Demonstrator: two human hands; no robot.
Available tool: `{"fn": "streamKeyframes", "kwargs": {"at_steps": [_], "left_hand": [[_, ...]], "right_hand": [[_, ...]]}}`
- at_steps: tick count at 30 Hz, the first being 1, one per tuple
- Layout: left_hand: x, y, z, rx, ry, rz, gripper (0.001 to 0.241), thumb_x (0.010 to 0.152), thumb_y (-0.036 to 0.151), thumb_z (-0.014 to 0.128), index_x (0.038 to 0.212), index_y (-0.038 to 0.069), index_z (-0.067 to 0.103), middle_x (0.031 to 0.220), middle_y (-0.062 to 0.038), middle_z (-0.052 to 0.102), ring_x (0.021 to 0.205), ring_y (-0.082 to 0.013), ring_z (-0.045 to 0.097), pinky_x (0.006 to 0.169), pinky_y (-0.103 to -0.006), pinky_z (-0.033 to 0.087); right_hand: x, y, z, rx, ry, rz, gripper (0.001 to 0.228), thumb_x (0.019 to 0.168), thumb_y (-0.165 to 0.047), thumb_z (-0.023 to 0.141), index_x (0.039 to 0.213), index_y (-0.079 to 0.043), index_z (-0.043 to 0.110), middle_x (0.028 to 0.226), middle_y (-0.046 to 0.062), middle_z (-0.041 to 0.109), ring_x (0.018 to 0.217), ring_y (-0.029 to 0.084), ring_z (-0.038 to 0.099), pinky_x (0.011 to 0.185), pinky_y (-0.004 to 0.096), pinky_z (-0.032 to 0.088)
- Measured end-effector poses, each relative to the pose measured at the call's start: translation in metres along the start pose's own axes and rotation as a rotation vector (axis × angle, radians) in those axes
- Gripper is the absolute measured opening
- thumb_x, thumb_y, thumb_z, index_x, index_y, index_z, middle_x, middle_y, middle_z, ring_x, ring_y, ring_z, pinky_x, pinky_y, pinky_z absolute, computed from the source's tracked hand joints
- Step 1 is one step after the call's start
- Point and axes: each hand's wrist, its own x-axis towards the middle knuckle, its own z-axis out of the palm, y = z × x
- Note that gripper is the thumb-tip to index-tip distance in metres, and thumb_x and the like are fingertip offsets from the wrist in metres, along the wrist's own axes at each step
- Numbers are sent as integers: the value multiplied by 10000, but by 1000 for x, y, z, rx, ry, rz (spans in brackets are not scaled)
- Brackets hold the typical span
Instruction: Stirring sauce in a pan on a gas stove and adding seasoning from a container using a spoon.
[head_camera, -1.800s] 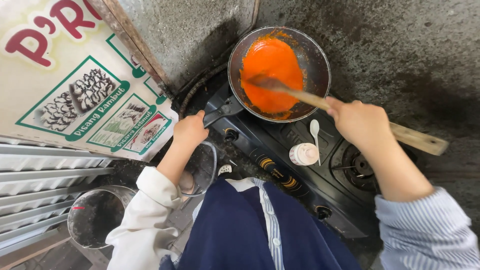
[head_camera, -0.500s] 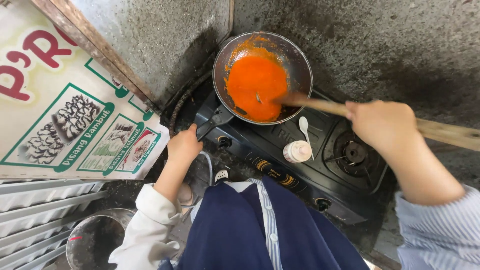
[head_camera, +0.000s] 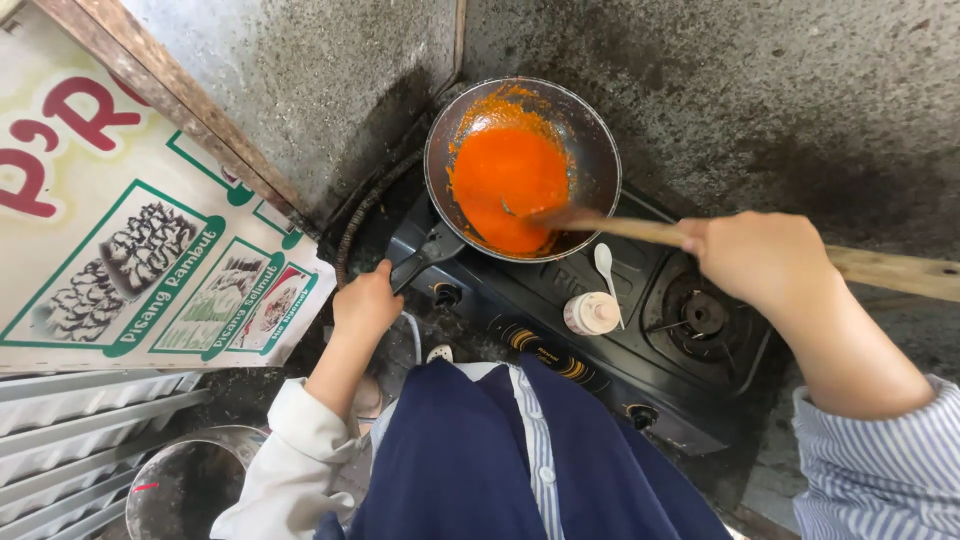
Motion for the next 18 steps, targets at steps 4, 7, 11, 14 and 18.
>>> {"fn": "streamKeyframes", "kwargs": {"at_steps": [4,7,11,14,18], "left_hand": [[-1,3,-3,7,-2,-4,638,876,258,728,1464,75,560,1097,-262,736,1025,-395,744,830,-522,620],[0,2,-3,10,-21,-13,637,885,274,710,1472,87,550,1122,-262,729,1045,-400,738,847,-519,615],[0,1,1,5,-14,-11,640,882,273,722,1470,87,553,1132,-262,728,1052,-396,737,857,-519,612],[3,-2,5,-5,-13,-18,652,881,284,713,1481,96,544,1143,-262,724,1050,-405,736,849,-526,613],[7,-5,12,7,-17,-13,653,882,306,719,1477,106,543,1125,-258,725,1029,-403,741,821,-527,620]], "right_hand": [[46,-4,35,-114,289,-26,381,1122,-462,350,1235,-342,693,794,89,785,842,276,808,776,428,612],[52,-42,33,-87,332,-13,380,1121,-453,377,1213,-314,718,799,109,769,815,319,796,749,443,607],[32,-52,24,67,240,-93,430,1120,-457,319,1283,-309,688,814,192,760,840,389,789,779,515,599],[-5,-41,-4,137,113,-129,423,1096,-414,333,1333,-305,665,868,231,788,898,413,788,859,535,593],[-6,-24,1,-25,123,-48,383,1091,-425,351,1305,-374,665,811,113,802,859,308,810,823,434,620]]}}
